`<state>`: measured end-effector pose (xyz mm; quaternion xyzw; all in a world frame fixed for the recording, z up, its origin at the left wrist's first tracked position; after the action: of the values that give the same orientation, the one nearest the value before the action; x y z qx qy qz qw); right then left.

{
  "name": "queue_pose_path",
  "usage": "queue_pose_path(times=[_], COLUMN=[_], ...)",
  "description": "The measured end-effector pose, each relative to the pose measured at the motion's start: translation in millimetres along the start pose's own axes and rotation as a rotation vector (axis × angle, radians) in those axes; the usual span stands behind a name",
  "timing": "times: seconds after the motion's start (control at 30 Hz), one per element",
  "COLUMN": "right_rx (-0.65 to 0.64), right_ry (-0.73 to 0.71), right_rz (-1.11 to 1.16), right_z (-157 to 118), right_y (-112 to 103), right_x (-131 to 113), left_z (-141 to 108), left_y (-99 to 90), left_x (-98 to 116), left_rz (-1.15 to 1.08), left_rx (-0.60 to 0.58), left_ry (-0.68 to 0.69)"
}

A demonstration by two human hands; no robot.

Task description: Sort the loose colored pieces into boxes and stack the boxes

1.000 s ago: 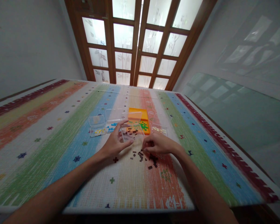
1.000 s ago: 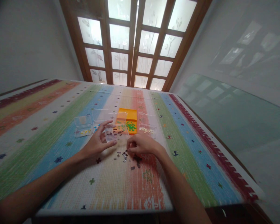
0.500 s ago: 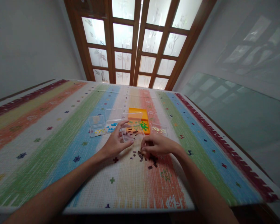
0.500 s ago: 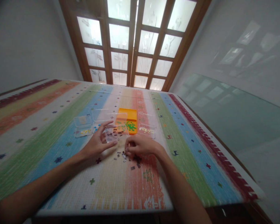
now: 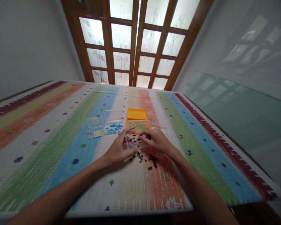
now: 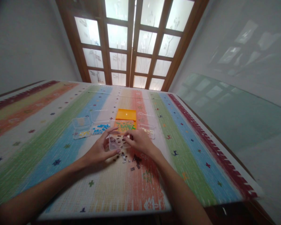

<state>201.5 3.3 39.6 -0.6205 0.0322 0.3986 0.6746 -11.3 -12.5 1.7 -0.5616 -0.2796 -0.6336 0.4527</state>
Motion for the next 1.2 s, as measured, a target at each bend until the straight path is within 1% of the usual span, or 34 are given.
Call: queue_pose_path(times=[0.17,0.4,0.53,0.7,0.77,0.87,1.07,1.2], right_rx=[0.030,0.053,0.080,0.166,0.145,0.064,-0.004,-0.017], right_ry=[0.016,0.060,0.051,0.011,-0.015,-0.048,-0.037,-0.042], right_rz=[-0.108,-0.182,-0.203,-0.153,-0.085,-0.027,-0.099,-0.132], right_z=[0.9,-0.5,-1.0,-1.9,-3.2,-5.1,-4.3,-2.8], right_y=[2.6,2.1,-0.7,-6.6,-7.9,-8.1,-6.8,-5.9], right_x=[-1.8,-7.0,-6.0,-3.9,-3.7,-4.2,-5.6,-6.1], left_z=[-1.8,-1.6,-1.2,-0.5,-0.1,0.7,1.3,0.4], left_y=[1.8,2.0,1.1,-0.2,-0.6,-0.7,1.3,1.9], left_x=[-2.7,-4.0,-3.5,-0.7,-0.5,-0.4,2.2,4.1], left_rz=[-0.018,-0.026,-0.030,-0.011,-0.002,-0.006,-0.068,-0.068], left_rx=[-0.017,-0.014,-0.017,0.002,0.004,-0.001,-0.029,-0.020], left_ry=[-0.013,-0.015,-0.012,0.012,0.020,0.028,0.039,0.027])
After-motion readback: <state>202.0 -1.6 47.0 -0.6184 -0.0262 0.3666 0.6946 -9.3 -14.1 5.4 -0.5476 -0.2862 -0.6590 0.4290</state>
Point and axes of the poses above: each hand's wrist, its own z-axis towards the middle knuckle, its own y-axis out of the palm, x = y × z, the point moved 1 cm from there along z, towards the middle knuckle, and after that the axes turned 2 degrees about z, right-handed, at the moved point
